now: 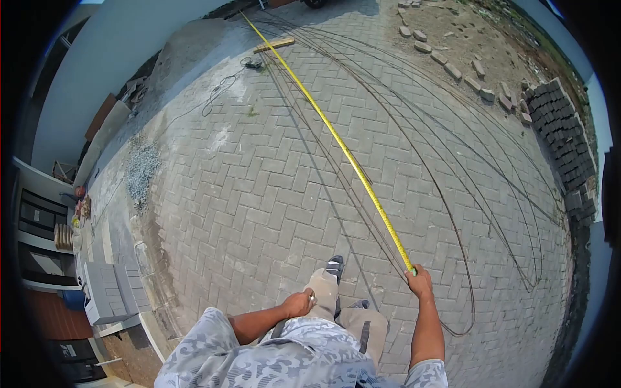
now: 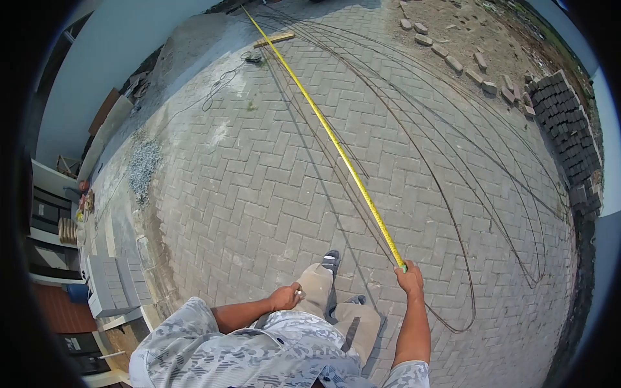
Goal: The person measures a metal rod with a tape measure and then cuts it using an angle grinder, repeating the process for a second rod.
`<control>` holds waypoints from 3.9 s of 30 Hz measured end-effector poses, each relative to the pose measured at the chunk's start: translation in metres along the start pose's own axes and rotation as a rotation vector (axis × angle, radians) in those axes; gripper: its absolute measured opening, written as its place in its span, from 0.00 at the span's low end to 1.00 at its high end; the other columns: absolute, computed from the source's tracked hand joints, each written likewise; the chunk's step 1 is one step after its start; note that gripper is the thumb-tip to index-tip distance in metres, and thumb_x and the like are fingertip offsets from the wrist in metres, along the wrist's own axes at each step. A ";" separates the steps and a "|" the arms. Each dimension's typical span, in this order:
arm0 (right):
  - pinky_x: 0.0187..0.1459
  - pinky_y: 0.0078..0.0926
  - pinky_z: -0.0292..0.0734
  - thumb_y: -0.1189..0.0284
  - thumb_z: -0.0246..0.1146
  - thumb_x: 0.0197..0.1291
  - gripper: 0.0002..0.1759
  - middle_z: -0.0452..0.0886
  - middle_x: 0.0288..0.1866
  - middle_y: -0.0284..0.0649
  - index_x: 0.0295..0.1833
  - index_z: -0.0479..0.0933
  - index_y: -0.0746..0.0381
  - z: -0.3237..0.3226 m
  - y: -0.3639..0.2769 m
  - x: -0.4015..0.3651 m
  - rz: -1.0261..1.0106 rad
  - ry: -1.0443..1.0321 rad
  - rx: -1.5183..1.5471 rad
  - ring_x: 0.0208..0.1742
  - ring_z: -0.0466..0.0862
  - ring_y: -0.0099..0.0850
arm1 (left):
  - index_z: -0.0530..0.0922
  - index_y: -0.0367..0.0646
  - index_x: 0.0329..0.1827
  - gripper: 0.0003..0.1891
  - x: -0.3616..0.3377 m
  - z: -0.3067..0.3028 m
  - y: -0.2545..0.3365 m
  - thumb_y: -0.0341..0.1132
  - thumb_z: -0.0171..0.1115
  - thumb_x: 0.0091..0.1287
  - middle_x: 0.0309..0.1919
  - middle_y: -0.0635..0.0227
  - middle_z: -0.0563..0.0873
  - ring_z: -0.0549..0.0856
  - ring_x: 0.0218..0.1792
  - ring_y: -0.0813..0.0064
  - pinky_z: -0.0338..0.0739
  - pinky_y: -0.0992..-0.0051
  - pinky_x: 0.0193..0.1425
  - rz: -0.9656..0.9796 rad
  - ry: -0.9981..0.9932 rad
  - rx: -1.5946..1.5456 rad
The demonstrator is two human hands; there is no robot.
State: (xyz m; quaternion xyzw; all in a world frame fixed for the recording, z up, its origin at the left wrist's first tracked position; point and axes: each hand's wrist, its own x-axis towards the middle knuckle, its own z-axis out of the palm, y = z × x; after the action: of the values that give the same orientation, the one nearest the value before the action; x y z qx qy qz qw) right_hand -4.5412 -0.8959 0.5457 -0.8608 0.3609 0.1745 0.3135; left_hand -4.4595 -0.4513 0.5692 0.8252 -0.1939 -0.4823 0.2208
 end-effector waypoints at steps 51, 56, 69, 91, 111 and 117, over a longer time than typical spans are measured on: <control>0.54 0.47 0.80 0.53 0.70 0.62 0.30 0.87 0.48 0.59 0.62 0.80 0.64 0.316 0.268 0.311 -0.132 -0.214 0.165 0.52 0.86 0.55 | 0.88 0.39 0.46 0.17 0.664 0.017 -0.094 0.38 0.75 0.57 0.44 0.51 0.91 0.89 0.51 0.51 0.83 0.59 0.56 0.375 0.057 0.533; 0.53 0.45 0.80 0.50 0.69 0.63 0.33 0.87 0.47 0.57 0.64 0.79 0.63 0.375 0.294 0.343 -0.189 -0.234 0.166 0.51 0.88 0.52 | 0.89 0.41 0.44 0.16 0.698 0.031 -0.136 0.40 0.77 0.56 0.40 0.53 0.91 0.90 0.46 0.53 0.83 0.61 0.53 0.411 0.022 0.580; 0.54 0.46 0.80 0.48 0.68 0.63 0.34 0.88 0.50 0.56 0.65 0.80 0.62 0.444 0.304 0.343 -0.162 -0.228 0.194 0.53 0.87 0.53 | 0.88 0.40 0.45 0.15 0.706 0.047 -0.138 0.39 0.75 0.59 0.42 0.52 0.90 0.89 0.47 0.50 0.82 0.59 0.53 0.440 0.044 0.698; 0.56 0.51 0.80 0.47 0.68 0.62 0.37 0.86 0.54 0.58 0.70 0.77 0.58 0.449 0.309 0.344 -0.104 -0.170 0.121 0.57 0.85 0.55 | 0.84 0.35 0.44 0.12 0.778 0.117 -0.164 0.30 0.71 0.58 0.63 0.44 0.82 0.83 0.63 0.51 0.79 0.59 0.63 0.682 -0.092 0.825; 0.59 0.51 0.75 0.57 0.70 0.59 0.34 0.78 0.55 0.54 0.68 0.73 0.59 0.413 0.419 0.215 0.173 0.013 0.071 0.60 0.79 0.52 | 0.86 0.34 0.40 0.10 0.775 0.121 -0.150 0.28 0.72 0.57 0.71 0.47 0.76 0.87 0.52 0.47 0.81 0.56 0.58 0.535 -0.153 0.889; 0.60 0.50 0.76 0.60 0.72 0.58 0.31 0.75 0.57 0.49 0.67 0.74 0.53 0.413 0.492 0.172 0.189 0.179 0.001 0.64 0.76 0.51 | 0.86 0.34 0.39 0.09 0.777 0.123 -0.151 0.29 0.73 0.57 0.72 0.43 0.73 0.86 0.55 0.47 0.81 0.57 0.60 0.508 -0.164 0.870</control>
State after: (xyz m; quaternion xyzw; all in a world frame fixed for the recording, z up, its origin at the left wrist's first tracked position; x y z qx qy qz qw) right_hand -4.8145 -0.9758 -0.0552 -0.8351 0.4669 0.1255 0.2624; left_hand -4.1951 -0.7620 -0.1199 0.7271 -0.5879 -0.3511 -0.0489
